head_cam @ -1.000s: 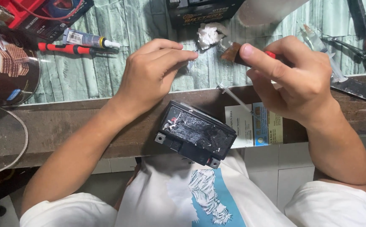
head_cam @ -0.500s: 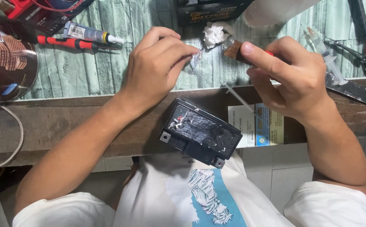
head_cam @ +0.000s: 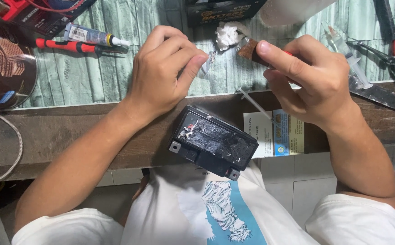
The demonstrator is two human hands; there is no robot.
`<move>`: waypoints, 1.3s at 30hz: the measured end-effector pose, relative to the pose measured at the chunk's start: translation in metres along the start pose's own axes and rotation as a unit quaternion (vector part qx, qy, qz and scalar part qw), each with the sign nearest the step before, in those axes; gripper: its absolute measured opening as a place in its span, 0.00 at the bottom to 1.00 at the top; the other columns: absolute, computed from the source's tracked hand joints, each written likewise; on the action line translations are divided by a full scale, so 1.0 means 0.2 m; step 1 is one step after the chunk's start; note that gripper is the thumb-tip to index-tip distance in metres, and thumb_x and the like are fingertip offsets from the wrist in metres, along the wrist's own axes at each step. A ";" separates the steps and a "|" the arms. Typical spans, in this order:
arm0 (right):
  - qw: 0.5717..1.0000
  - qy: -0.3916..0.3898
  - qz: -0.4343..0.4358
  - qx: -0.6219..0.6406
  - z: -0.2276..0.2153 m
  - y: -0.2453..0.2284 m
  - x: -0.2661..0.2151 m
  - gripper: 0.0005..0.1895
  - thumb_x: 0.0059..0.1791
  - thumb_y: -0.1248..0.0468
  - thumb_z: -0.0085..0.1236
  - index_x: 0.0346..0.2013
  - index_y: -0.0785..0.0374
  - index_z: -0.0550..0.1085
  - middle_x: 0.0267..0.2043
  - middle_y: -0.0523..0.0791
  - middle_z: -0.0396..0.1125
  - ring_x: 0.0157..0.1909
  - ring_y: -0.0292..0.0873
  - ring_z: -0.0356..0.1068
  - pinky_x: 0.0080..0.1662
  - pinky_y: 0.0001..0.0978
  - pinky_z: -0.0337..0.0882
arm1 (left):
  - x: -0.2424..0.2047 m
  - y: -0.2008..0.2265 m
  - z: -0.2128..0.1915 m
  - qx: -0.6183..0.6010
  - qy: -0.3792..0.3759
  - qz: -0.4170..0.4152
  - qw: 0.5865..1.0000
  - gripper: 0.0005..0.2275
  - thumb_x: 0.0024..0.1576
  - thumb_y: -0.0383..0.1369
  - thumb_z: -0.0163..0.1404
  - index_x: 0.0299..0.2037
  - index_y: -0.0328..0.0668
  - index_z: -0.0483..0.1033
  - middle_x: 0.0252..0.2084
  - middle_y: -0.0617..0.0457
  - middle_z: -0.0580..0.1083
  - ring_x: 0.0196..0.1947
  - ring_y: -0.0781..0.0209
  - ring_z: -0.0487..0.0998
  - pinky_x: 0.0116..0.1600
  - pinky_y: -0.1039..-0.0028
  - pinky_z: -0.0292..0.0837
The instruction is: Cleaning and maintaining a battery by scraping residue from the casing with a utility knife and injecting liquid using a syringe.
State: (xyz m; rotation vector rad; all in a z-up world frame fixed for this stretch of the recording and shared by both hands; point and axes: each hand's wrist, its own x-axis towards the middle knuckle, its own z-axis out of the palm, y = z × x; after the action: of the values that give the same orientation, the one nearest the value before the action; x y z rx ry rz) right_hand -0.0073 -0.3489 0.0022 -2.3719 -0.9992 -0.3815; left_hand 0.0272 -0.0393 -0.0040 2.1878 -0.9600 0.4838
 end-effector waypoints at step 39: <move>1.000 -0.022 0.000 0.014 0.00 0.01 -0.01 0.22 0.63 0.78 0.62 0.72 0.66 0.72 0.43 0.58 0.65 0.35 0.53 0.61 0.36 0.43 0.61 | 0.07 0.13 -0.25 -0.180 -0.012 0.034 0.983 0.10 0.68 0.23 0.50 0.32 0.27 0.74 0.33 0.43 0.75 0.32 0.46 0.74 0.42 0.60 0.67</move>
State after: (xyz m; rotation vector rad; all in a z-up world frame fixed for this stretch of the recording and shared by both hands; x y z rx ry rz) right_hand -0.0079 -0.3514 0.0008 -2.3637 -1.0162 -0.3149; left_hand 0.0132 -0.0229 0.0509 1.8435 -1.0480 0.2873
